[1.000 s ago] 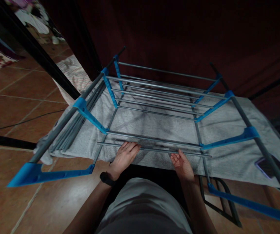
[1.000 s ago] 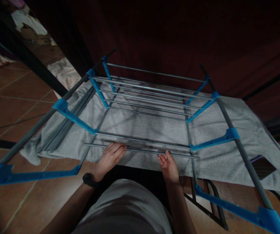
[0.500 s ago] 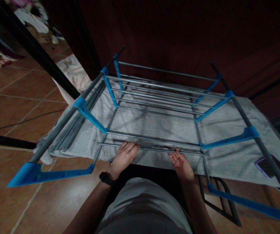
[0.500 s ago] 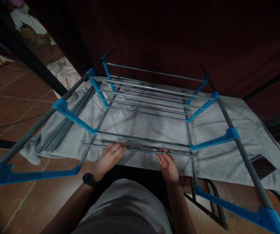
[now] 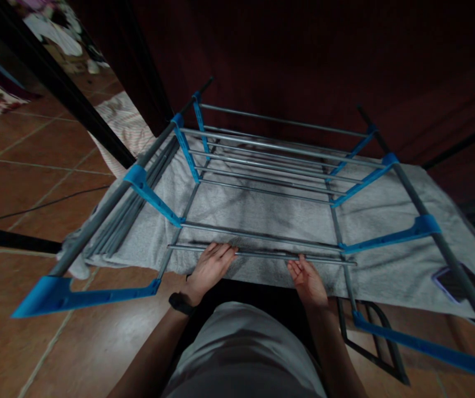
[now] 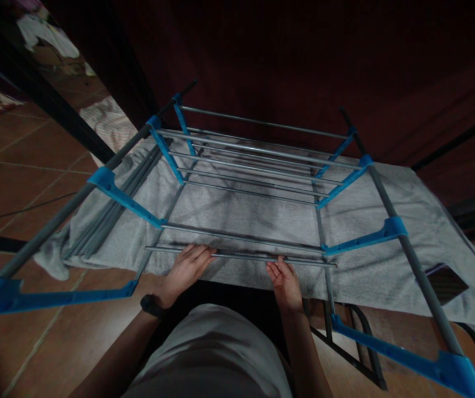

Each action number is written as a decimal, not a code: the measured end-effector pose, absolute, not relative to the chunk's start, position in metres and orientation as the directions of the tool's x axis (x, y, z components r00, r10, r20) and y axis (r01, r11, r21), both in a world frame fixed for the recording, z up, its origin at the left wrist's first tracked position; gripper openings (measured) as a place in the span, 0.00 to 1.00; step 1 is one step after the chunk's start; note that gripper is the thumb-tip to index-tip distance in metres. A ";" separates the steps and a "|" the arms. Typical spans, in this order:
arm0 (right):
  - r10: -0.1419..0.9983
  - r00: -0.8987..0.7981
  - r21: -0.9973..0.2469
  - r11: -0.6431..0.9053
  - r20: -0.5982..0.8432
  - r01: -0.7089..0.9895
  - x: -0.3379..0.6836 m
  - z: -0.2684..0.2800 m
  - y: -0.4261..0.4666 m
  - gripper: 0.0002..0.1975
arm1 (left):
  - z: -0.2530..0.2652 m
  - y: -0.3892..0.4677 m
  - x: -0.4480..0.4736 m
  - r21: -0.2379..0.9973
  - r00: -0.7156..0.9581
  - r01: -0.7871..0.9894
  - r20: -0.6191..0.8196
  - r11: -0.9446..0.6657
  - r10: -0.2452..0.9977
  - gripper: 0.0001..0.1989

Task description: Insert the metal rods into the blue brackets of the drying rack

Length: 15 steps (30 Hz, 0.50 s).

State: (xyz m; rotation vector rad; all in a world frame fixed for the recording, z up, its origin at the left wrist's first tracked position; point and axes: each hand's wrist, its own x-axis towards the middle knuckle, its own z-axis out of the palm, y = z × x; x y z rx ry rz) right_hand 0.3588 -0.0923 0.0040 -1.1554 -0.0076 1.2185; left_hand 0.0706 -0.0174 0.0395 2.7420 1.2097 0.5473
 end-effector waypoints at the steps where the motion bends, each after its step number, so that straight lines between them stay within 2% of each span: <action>1: 0.722 0.418 -0.687 -0.108 -0.551 -0.719 0.359 0.004 -0.092 0.17 | 0.038 -0.017 0.070 0.225 0.625 0.694 0.284 -0.684 0.727 0.13; 15: 0.721 0.412 -0.682 -0.114 -0.558 -0.723 0.362 0.000 -0.092 0.13 | 0.032 -0.017 0.064 0.211 0.653 0.690 0.231 -0.692 0.722 0.16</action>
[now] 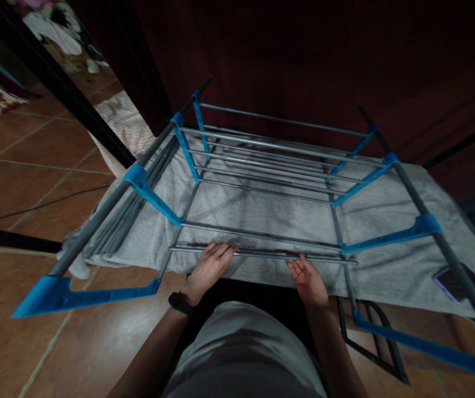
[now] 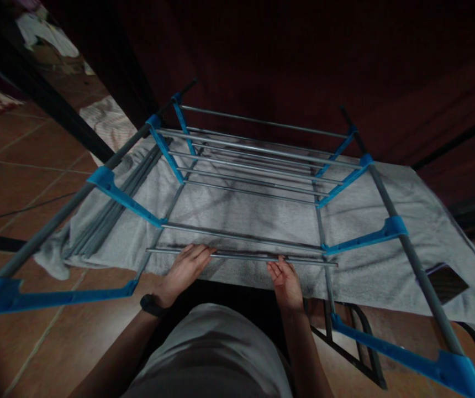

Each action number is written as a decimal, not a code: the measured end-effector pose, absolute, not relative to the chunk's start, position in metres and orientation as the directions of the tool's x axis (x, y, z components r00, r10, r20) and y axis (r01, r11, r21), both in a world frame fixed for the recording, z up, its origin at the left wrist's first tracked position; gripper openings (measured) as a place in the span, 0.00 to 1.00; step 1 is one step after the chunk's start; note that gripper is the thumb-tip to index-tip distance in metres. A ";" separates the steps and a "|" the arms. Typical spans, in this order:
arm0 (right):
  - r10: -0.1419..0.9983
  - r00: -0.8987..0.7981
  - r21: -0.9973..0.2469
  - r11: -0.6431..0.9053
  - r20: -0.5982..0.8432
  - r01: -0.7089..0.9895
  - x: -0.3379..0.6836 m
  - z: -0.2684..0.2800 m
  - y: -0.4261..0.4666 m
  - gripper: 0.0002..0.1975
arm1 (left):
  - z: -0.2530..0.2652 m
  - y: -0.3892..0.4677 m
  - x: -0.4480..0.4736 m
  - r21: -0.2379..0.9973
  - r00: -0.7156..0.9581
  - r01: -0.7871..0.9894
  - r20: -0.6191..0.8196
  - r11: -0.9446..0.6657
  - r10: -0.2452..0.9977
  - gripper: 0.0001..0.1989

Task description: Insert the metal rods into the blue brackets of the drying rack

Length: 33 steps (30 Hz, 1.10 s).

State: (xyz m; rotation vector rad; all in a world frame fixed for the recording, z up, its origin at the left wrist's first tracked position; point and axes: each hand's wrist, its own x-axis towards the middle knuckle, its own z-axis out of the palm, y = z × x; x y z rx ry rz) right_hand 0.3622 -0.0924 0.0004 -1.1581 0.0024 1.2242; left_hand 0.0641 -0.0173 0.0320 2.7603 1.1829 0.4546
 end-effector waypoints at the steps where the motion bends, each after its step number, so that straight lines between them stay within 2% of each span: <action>1: 0.719 0.415 -0.681 -0.110 -0.558 -0.724 0.362 0.001 -0.092 0.13 | 0.032 -0.017 0.064 0.209 0.649 0.694 0.233 -0.689 0.724 0.16; 12: 0.727 0.414 -0.675 -0.092 -0.548 -0.732 0.362 0.009 -0.092 0.11 | 0.036 -0.015 0.064 0.213 0.626 0.695 0.289 -0.686 0.724 0.12; 22: 0.758 0.397 -0.688 -0.092 -0.517 -0.720 0.360 0.015 -0.090 0.12 | 0.037 -0.012 0.057 0.216 0.600 0.721 0.280 -0.658 0.749 0.14; 33: 0.831 0.376 -0.740 -0.062 -0.410 -0.670 0.353 0.042 -0.087 0.11 | 0.051 -0.013 0.055 0.230 0.551 0.746 0.312 -0.625 0.774 0.15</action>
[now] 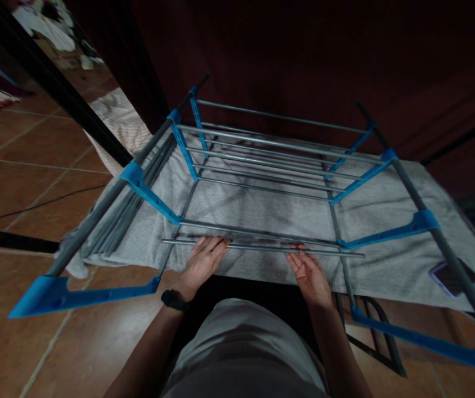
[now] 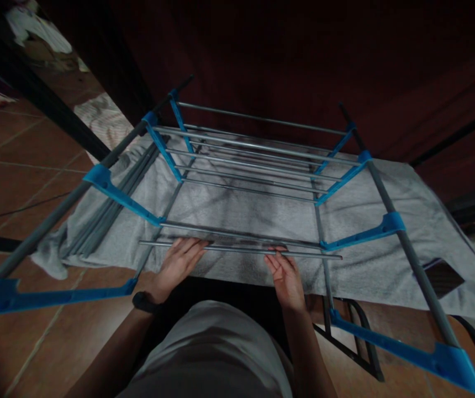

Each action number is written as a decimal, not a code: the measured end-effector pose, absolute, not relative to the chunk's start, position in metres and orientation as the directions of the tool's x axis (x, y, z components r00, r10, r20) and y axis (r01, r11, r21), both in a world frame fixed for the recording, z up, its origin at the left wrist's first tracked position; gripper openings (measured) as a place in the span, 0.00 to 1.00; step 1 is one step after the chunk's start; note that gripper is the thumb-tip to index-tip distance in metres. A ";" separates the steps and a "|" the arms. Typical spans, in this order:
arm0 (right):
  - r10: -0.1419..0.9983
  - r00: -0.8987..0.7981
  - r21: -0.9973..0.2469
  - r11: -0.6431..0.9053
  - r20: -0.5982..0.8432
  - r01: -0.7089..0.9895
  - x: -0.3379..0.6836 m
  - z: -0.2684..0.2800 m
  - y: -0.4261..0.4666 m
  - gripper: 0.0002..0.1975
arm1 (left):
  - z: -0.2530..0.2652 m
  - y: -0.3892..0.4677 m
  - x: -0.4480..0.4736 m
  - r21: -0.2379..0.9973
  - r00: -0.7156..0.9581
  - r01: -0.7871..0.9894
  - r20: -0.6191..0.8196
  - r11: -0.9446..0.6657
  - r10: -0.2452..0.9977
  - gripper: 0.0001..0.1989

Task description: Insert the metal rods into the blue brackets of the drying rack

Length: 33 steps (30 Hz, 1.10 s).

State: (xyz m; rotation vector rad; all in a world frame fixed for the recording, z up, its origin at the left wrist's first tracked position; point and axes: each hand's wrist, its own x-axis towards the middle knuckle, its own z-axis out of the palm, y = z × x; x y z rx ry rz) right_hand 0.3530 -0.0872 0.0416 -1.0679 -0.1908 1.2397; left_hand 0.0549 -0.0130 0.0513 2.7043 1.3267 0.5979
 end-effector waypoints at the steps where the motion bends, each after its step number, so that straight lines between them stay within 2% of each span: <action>1: 0.835 0.371 -0.740 -0.063 -0.407 -0.669 0.353 0.044 -0.087 0.11 | 0.052 -0.013 0.055 0.230 0.550 0.747 0.314 -0.624 0.774 0.15; 17: 0.780 0.443 -0.746 -0.044 -0.441 -0.664 0.348 0.056 -0.086 0.15 | 0.051 -0.012 0.050 0.270 0.557 0.710 0.351 -0.651 0.753 0.13; 25: 0.793 0.441 -0.751 -0.029 -0.419 -0.660 0.346 0.060 -0.083 0.13 | 0.046 -0.011 0.048 0.245 0.552 0.715 0.378 -0.655 0.743 0.12; 33: 0.853 0.395 -0.797 -0.040 -0.342 -0.603 0.346 0.063 -0.081 0.12 | 0.043 -0.007 0.046 0.227 0.551 0.720 0.388 -0.656 0.739 0.13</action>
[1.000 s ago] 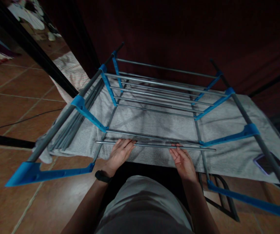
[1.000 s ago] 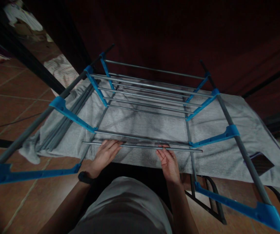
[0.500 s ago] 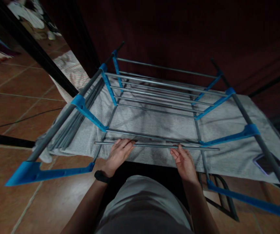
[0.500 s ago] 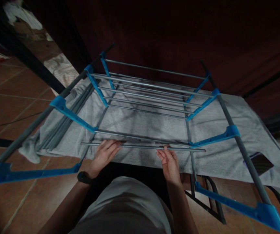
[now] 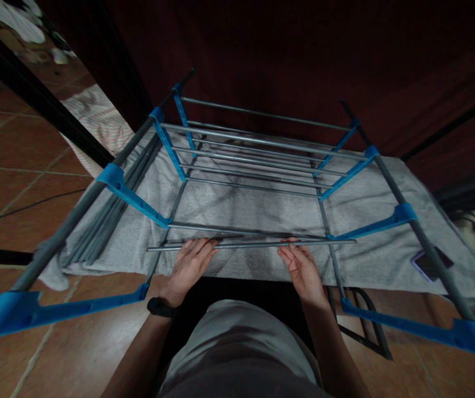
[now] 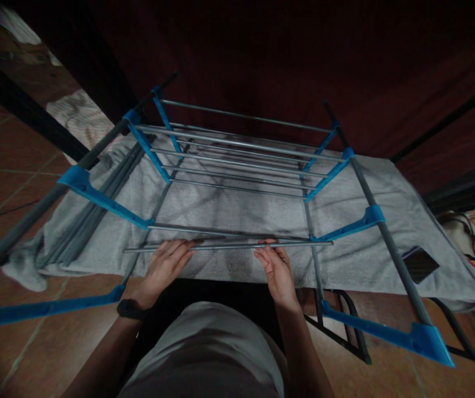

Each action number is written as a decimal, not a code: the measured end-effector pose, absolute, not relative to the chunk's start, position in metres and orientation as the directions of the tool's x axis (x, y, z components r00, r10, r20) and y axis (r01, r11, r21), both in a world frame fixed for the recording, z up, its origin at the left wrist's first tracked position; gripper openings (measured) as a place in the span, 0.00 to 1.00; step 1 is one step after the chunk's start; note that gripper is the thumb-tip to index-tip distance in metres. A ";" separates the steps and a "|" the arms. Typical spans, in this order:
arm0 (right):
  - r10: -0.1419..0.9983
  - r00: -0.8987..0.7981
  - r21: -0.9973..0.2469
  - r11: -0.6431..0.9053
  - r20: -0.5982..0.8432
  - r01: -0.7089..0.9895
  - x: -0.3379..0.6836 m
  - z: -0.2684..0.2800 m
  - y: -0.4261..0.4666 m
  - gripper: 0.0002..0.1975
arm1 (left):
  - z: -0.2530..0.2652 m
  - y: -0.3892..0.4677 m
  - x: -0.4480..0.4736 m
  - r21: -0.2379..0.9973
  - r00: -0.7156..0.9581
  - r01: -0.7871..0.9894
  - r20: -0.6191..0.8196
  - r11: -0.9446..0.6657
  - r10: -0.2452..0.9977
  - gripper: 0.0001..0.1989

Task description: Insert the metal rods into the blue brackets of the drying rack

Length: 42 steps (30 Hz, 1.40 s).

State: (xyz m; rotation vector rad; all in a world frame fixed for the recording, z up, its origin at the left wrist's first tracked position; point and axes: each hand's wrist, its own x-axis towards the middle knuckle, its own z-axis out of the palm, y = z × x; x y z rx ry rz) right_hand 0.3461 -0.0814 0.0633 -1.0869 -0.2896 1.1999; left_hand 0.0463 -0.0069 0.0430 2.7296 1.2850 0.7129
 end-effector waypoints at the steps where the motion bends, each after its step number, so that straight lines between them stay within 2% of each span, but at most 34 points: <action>1: 0.855 0.396 -0.806 -0.044 -0.336 -0.590 0.346 0.064 -0.082 0.13 | 0.043 -0.007 0.046 0.227 0.554 0.720 0.380 -0.656 0.740 0.14; 8: 0.865 0.416 -0.865 -0.038 -0.279 -0.501 0.347 0.069 -0.080 0.15 | 0.042 -0.007 0.048 0.258 0.558 0.720 0.335 -0.644 0.759 0.15; 15: 0.874 0.429 -0.899 -0.018 -0.227 -0.438 0.346 0.075 -0.075 0.14 | 0.041 -0.008 0.051 0.228 0.547 0.745 0.329 -0.627 0.770 0.16; 29: 0.849 0.488 -0.882 0.055 -0.206 -0.468 0.348 0.086 -0.063 0.13 | 0.034 -0.006 0.050 0.273 0.555 0.712 0.344 -0.646 0.757 0.17; 42: 0.851 0.474 -0.868 0.044 -0.227 -0.495 0.353 0.079 -0.064 0.13 | 0.032 -0.001 0.039 0.226 0.571 0.708 0.375 -0.669 0.731 0.15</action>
